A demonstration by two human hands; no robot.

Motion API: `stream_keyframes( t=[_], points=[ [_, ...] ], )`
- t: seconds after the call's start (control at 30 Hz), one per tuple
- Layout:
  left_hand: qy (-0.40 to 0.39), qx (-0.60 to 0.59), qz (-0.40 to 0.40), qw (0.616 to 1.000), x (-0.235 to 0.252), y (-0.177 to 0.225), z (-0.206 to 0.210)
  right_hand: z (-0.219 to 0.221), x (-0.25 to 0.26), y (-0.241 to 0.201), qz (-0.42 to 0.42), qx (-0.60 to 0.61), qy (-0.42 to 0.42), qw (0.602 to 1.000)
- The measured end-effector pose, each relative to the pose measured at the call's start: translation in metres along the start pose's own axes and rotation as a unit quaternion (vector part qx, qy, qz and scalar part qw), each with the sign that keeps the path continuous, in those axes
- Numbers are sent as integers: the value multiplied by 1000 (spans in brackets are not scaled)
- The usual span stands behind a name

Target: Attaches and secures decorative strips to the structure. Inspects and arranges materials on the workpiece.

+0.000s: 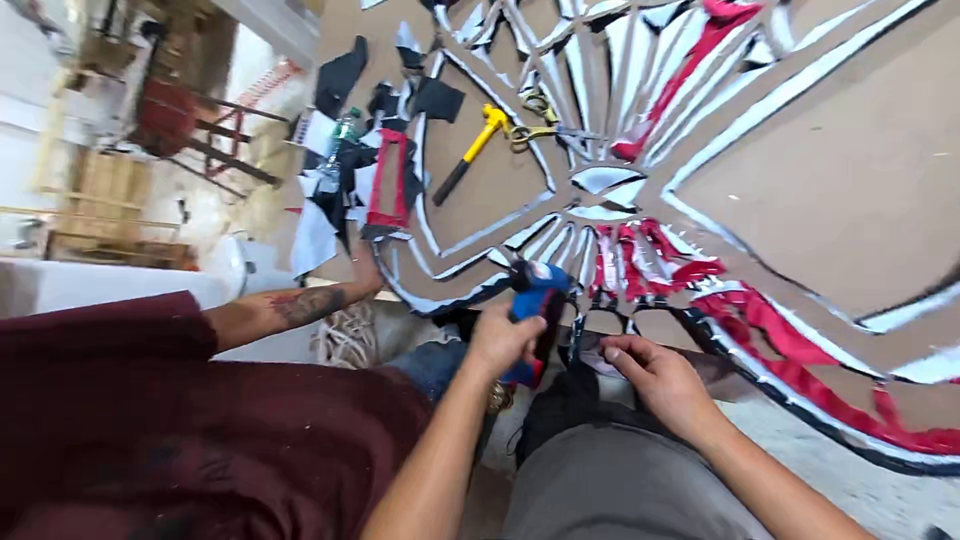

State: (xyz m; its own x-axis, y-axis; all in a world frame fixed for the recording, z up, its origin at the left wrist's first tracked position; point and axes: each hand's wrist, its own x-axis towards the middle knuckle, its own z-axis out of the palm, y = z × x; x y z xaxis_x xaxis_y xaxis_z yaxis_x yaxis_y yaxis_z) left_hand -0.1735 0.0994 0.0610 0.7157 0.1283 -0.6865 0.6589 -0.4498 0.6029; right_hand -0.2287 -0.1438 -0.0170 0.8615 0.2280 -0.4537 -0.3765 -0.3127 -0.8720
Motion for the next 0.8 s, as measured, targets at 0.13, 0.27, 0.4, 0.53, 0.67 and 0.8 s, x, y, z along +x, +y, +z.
stream_keyframes(
  t=[0.13,0.27,0.4,0.53,0.67,0.8],
  points=[
    [24,58,19,998,-11,-27,36,-28,13,-8,-80,-110,51,989],
    [57,66,-11,996,-6,-25,53,-95,67,-12,-118,-213,172,955],
    [73,111,-25,991,-2,-19,62,-120,136,2,-159,-332,165,915],
    [86,130,-27,987,3,-16,69,-101,159,35,-158,-425,115,884],
    [101,116,-25,988,-2,-10,75,-101,159,37,-151,-428,121,883],
    [97,75,-19,992,-2,-5,82,-101,160,40,-160,-422,126,883]
  ],
)
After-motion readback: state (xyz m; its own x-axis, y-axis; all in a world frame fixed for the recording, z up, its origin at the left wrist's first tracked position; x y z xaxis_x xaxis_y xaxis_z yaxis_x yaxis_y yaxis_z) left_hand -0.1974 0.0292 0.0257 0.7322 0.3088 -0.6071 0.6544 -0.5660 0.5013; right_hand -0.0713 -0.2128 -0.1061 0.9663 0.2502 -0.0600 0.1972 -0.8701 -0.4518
